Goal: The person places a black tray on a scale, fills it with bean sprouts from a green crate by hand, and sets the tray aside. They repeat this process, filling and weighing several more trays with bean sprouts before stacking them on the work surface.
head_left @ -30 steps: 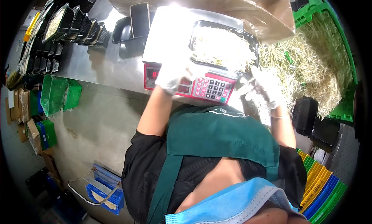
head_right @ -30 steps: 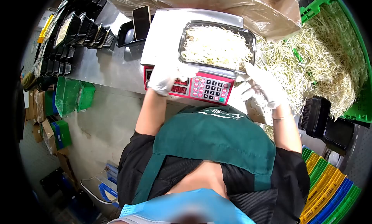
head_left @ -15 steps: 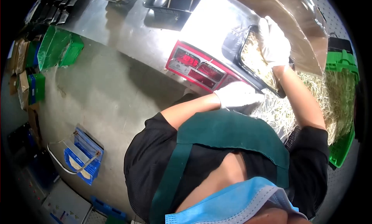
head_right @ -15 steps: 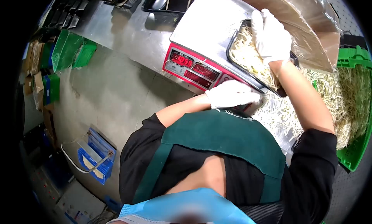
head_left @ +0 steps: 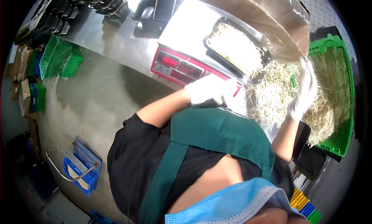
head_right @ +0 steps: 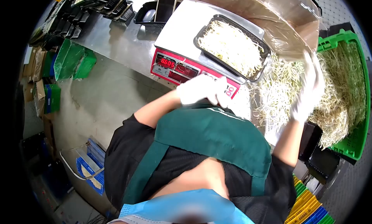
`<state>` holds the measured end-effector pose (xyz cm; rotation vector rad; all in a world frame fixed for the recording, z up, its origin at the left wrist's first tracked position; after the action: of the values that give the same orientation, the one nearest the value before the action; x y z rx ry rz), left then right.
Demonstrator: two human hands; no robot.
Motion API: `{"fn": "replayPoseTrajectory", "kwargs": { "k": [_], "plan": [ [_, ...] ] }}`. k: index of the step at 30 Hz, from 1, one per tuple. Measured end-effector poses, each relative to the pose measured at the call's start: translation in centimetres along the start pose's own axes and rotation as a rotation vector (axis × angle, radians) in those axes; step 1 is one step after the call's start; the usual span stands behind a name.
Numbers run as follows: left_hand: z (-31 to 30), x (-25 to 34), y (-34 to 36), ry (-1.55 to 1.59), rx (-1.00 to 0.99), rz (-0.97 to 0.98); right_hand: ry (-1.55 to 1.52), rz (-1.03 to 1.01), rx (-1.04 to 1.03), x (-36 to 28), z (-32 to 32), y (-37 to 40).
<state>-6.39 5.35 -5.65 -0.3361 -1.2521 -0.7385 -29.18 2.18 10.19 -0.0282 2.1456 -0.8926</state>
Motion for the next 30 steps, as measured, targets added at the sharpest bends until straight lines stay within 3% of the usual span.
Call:
{"fn": "replayPoseTrajectory", "kwargs": {
  "k": [1,2,3,4,5,7,9,10,11,12,13,14,15,16,19,21,24,25,27,28,30],
  "plan": [
    [0.8,0.1,0.4,-0.507,-0.001,0.091,-0.06,0.316,0.094,4.3,-3.0,2.8],
    [0.7,-0.1,0.1,-0.471,0.126,0.073,-0.23,0.466,0.193,11.3,-5.6,6.4],
    [0.6,-0.7,-0.1,-0.428,0.261,0.038,-0.318,0.649,0.236,14.6,-6.8,9.8],
    [0.4,-1.5,-1.3,-0.459,0.255,0.008,-0.306,0.724,0.16,15.5,-6.8,11.4],
    [-0.3,-1.8,-2.7,-0.502,0.242,-0.008,-0.219,0.764,0.123,15.6,-6.2,12.1],
    [-1.9,1.7,-3.3,0.074,0.562,-0.104,-0.193,0.689,0.071,10.4,-2.8,11.1],
    [-3.8,3.2,-4.1,0.343,0.69,0.073,-0.173,0.552,-0.02,7.3,-0.9,9.8],
    [-6.1,2.7,-5.0,0.277,0.657,0.085,-0.306,0.527,-0.025,6.4,-0.2,9.4],
    [-8.2,4.0,-3.8,0.338,0.703,0.126,-0.253,0.502,-0.045,5.3,0.0,9.3],
    [-11.2,4.7,-1.6,0.388,0.799,0.224,-0.242,0.51,-0.044,5.2,-0.2,9.6],
    [-14.1,6.0,1.8,0.559,0.985,0.442,-0.228,0.519,-0.04,5.3,-0.5,10.1],
    [-16.4,7.6,6.0,-0.02,0.974,0.586,-0.165,0.559,-0.021,5.5,-1.0,10.9],
    [-19.2,7.6,9.6,0.016,1.178,0.726,-0.095,0.598,0.0,5.8,-1.7,11.8],
    [-23.0,6.2,12.6,0.301,1.424,0.836,-0.098,0.694,0.027,7.3,-2.4,13.0],
    [-33.5,2.5,19.5,0.432,1.7,0.469,-0.192,0.888,-0.01,15.1,-4.3,16.5],
    [-40.7,-1.4,21.6,0.752,1.881,0.583,-0.147,0.9,-0.043,14.1,-2.9,15.7],
    [-41.6,3.4,23.0,0.437,2.011,0.548,-0.082,0.775,-0.09,8.3,1.8,12.3],
    [-40.8,4.3,23.3,0.22,2.197,0.357,-0.077,0.766,-0.095,7.9,2.5,11.8],
    [-43.2,4.9,22.6,-0.175,2.161,0.263,-0.07,0.697,-0.132,7.2,4.0,10.9],
    [-43.8,4.6,22.3,-0.107,2.151,0.185,-0.058,0.7,-0.141,7.3,4.5,10.8],
    [-44.9,4.7,21.9,-0.063,2.056,0.229,-0.044,0.692,-0.136,7.0,5.0,10.6]
  ]
}}
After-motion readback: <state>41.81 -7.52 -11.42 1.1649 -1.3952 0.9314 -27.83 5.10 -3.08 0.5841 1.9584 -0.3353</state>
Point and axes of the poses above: each hand's wrist, its own y-axis away from the middle knuckle, its own z-axis out of the palm, x = y × z, the point moved 8 cm from there along -y, towards the middle knuckle, and after that the axes turned 7 degrees about x, right-handed, at the moved point
